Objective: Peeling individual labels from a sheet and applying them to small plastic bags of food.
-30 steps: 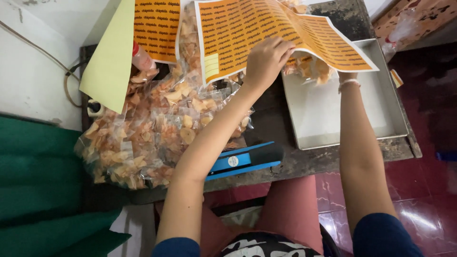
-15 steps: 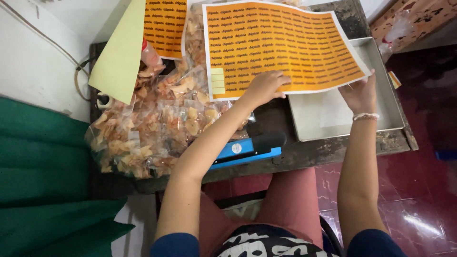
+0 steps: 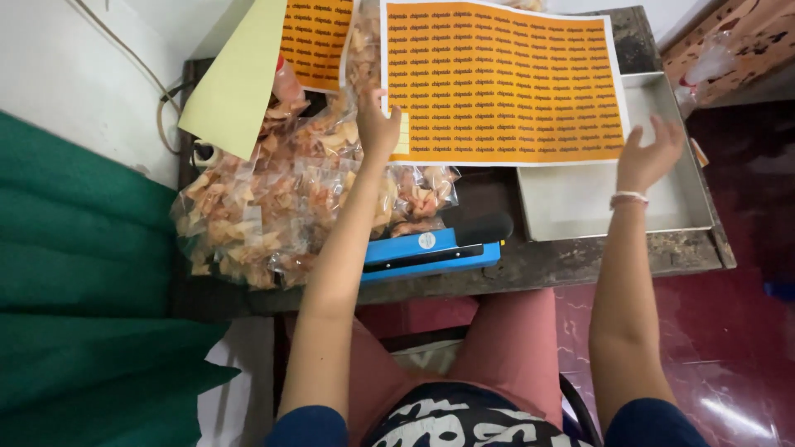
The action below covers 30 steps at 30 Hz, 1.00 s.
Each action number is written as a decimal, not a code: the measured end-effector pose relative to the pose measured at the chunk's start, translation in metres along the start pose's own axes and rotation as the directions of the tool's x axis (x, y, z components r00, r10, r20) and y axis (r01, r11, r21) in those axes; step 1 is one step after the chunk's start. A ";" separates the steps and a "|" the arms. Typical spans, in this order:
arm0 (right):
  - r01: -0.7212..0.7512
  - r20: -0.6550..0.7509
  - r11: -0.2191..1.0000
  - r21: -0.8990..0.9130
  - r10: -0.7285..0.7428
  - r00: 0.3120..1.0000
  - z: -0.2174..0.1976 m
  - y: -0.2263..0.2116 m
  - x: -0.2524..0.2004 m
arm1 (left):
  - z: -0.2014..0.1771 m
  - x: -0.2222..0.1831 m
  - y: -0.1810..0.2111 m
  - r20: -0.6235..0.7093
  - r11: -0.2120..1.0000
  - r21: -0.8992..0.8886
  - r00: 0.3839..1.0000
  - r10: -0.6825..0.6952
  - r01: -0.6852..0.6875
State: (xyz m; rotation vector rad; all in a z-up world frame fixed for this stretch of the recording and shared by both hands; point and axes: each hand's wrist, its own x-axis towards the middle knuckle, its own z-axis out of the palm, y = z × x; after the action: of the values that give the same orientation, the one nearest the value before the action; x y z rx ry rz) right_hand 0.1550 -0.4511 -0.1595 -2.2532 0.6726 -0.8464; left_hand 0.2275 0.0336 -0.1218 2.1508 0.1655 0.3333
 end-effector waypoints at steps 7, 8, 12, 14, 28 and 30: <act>0.488 0.126 0.826 0.281 -0.536 0.835 0.029 -0.155 -0.052 | 0.018 -0.006 -0.036 -0.008 0.988 -0.069 0.991 -0.137 0.136; 0.491 0.228 0.782 0.383 -0.596 0.770 0.030 -0.181 -0.061 | 0.021 -0.003 -0.044 0.013 0.976 -0.115 0.983 -0.183 0.184; 0.568 0.389 0.628 0.532 -0.777 0.495 0.036 -0.263 -0.097 | 0.040 0.020 -0.088 -0.045 0.925 -0.315 0.970 -0.238 0.212; 0.549 0.416 0.627 0.552 -0.778 0.471 0.044 -0.284 -0.111 | 0.030 0.007 -0.072 -0.042 0.863 -0.467 0.971 -0.236 0.190; 0.215 0.668 0.817 0.535 -0.565 0.484 0.129 -0.276 -0.129 | 0.010 -0.015 -0.029 0.222 0.427 -0.863 0.962 -0.159 0.270; 0.193 0.676 0.828 0.526 -0.545 0.496 0.135 -0.273 -0.130 | 0.008 -0.017 -0.027 0.235 0.420 -0.861 0.958 -0.167 0.285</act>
State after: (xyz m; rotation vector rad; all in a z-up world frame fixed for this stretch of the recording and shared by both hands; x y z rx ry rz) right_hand 0.2282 -0.1342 -0.0977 -2.1014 -0.4329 -0.0083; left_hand 0.2140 0.0386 -0.1508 1.0333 0.1619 0.0788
